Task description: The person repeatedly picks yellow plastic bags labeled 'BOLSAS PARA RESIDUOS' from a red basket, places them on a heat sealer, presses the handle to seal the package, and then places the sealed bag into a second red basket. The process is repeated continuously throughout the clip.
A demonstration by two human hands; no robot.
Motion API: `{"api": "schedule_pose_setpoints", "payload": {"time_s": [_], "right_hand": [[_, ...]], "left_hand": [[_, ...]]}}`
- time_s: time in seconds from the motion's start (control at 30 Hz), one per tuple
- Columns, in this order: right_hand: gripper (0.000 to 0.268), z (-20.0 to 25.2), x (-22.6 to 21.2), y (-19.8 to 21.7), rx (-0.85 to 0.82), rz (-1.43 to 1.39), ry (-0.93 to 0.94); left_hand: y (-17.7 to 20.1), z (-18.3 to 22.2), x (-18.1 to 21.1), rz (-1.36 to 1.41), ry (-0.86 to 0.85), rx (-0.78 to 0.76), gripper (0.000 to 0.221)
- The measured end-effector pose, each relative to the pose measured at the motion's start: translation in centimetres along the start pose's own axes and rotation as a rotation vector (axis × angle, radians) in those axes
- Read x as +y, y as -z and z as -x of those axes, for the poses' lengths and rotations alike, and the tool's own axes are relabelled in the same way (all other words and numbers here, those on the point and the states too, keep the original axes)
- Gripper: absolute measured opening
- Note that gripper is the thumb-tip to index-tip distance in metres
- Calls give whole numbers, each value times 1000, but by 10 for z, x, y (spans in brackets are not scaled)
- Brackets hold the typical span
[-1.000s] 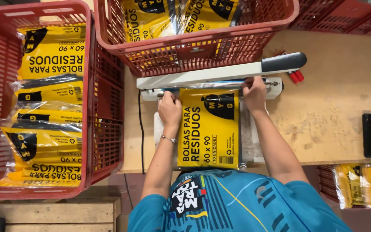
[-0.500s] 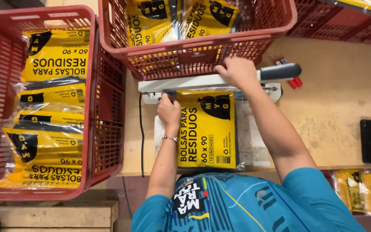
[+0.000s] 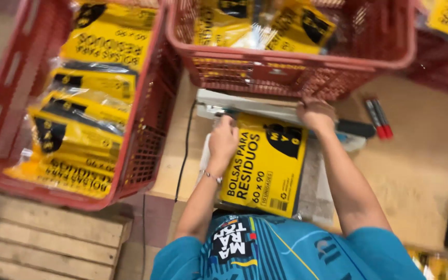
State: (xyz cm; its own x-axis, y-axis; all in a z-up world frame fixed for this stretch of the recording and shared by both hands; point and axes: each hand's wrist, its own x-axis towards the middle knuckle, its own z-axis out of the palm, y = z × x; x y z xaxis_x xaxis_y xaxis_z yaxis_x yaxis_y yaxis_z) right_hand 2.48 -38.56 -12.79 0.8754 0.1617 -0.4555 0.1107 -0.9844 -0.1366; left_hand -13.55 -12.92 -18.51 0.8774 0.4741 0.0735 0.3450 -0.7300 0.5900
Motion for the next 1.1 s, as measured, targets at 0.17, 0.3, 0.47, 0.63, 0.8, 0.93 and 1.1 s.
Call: {"api": "schedule_pose_setpoints", "payload": {"time_s": [0.17, 0.3, 0.47, 0.63, 0.8, 0.93, 1.1], "right_hand": [[80, -12, 12, -21, 20, 151, -13], [76, -18, 19, -30, 62, 158, -1], [61, -13, 22, -27, 183, 86, 89], [54, -4, 11, -15, 130, 33, 14], [68, -30, 5, -13, -91, 126, -218], [68, -43, 23, -32, 98, 245, -159], [67, -41, 34, -38, 186, 225, -118]], "left_hand": [[155, 39, 27, 16, -258, -75, 10], [267, -7, -14, -240, -108, 154, 19], [317, -76, -130, -620, -55, -31, 32], [281, -109, -227, -840, -163, -96, 24], [296, -119, -216, -839, -96, -259, 24], [307, -120, -215, -1038, 14, -508, 20], [323, -118, -234, -1086, 51, -589, 36]]}}
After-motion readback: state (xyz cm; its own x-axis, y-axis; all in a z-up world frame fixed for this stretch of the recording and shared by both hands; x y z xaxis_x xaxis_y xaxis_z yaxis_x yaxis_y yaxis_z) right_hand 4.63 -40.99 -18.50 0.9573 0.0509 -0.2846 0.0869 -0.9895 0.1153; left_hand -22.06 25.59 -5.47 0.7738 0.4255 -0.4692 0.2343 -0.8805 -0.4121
